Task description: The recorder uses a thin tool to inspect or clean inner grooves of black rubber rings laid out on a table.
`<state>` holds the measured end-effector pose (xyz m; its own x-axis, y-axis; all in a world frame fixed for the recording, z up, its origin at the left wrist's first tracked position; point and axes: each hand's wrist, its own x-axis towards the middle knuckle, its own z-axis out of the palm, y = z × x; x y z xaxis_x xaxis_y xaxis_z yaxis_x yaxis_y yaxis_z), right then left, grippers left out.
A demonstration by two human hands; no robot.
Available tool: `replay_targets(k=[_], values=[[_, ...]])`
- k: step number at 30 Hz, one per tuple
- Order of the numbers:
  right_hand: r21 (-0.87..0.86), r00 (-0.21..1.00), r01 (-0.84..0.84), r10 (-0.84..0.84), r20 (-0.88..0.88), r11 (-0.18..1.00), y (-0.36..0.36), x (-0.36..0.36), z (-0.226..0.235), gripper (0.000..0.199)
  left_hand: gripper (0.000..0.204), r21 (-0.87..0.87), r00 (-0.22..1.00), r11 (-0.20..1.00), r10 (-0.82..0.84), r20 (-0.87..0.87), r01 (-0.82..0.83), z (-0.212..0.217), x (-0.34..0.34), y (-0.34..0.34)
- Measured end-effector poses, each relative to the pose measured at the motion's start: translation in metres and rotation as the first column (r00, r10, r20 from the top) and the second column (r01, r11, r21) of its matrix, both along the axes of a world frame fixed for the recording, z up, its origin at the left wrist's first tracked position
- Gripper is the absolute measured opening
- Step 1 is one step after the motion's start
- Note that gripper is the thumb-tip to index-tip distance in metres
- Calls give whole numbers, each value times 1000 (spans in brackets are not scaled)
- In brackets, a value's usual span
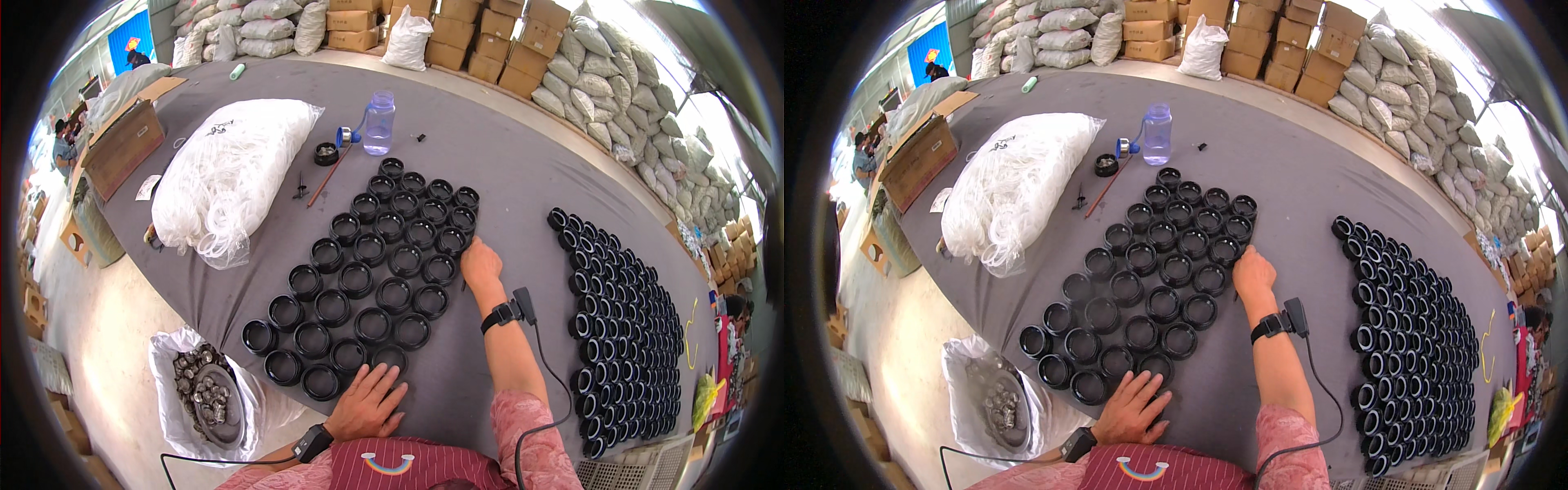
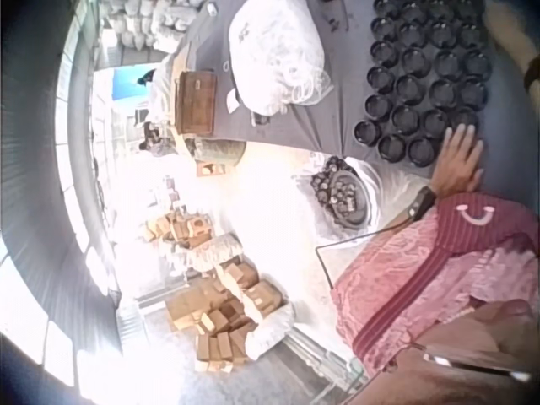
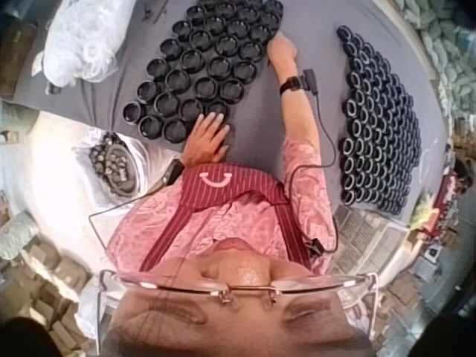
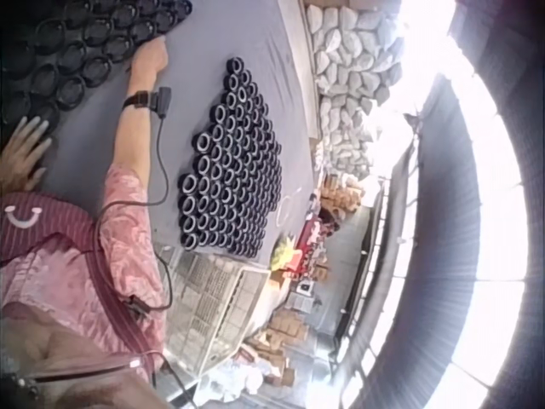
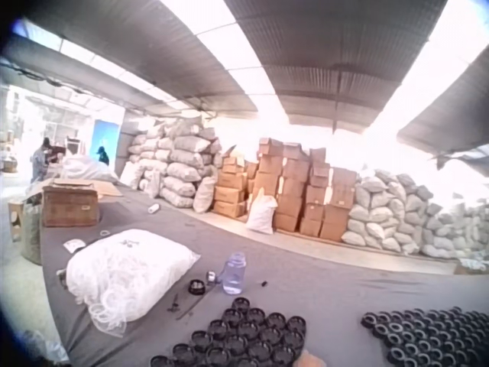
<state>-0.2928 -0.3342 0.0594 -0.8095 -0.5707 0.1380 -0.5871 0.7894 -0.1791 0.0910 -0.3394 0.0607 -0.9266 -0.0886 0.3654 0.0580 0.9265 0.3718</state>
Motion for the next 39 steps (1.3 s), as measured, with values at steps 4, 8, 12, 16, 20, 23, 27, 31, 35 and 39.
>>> replay_targets(k=[4,8,12,16,20,23,27,31,35,39], values=[[14,1000,-14,14,-6,1000,-5,-1,-1,23,55,0,1000,1000,0,-10,0,-3,-1,-1],[-6,1000,-3,3,-6,1000,-8,0,0,24,57,5,1000,1000,-8,-13,8,-4,-2,-2],[-8,1000,-8,8,5,1000,-11,0,1,24,57,21,1000,1000,-3,-21,4,-4,-2,-1],[27,1000,12,-13,24,1000,-8,0,2,27,56,18,1000,1000,-4,-28,4,-2,-3,3],[13,997,51,-52,52,999,2,13,3,35,56,26,1000,1000,-10,-14,10,-1,-1,-1],[30,993,46,-49,108,999,20,48,7,40,57,48,1000,999,8,-28,-7,-2,5,1],[-34,995,39,-36,88,999,30,79,0,39,58,48,1000,999,4,-30,-3,0,2,0],[-69,996,26,-20,86,997,22,77,-1,39,58,47,999,999,-3,-37,5,2,-2,0],[-48,997,32,-28,67,998,19,74,2,37,57,86,1000,996,3,-30,0,9,-2,2],[-5,992,19,-19,122,1000,17,72,3,39,56,95,1000,995,12,-18,-10,8,-1,2]])
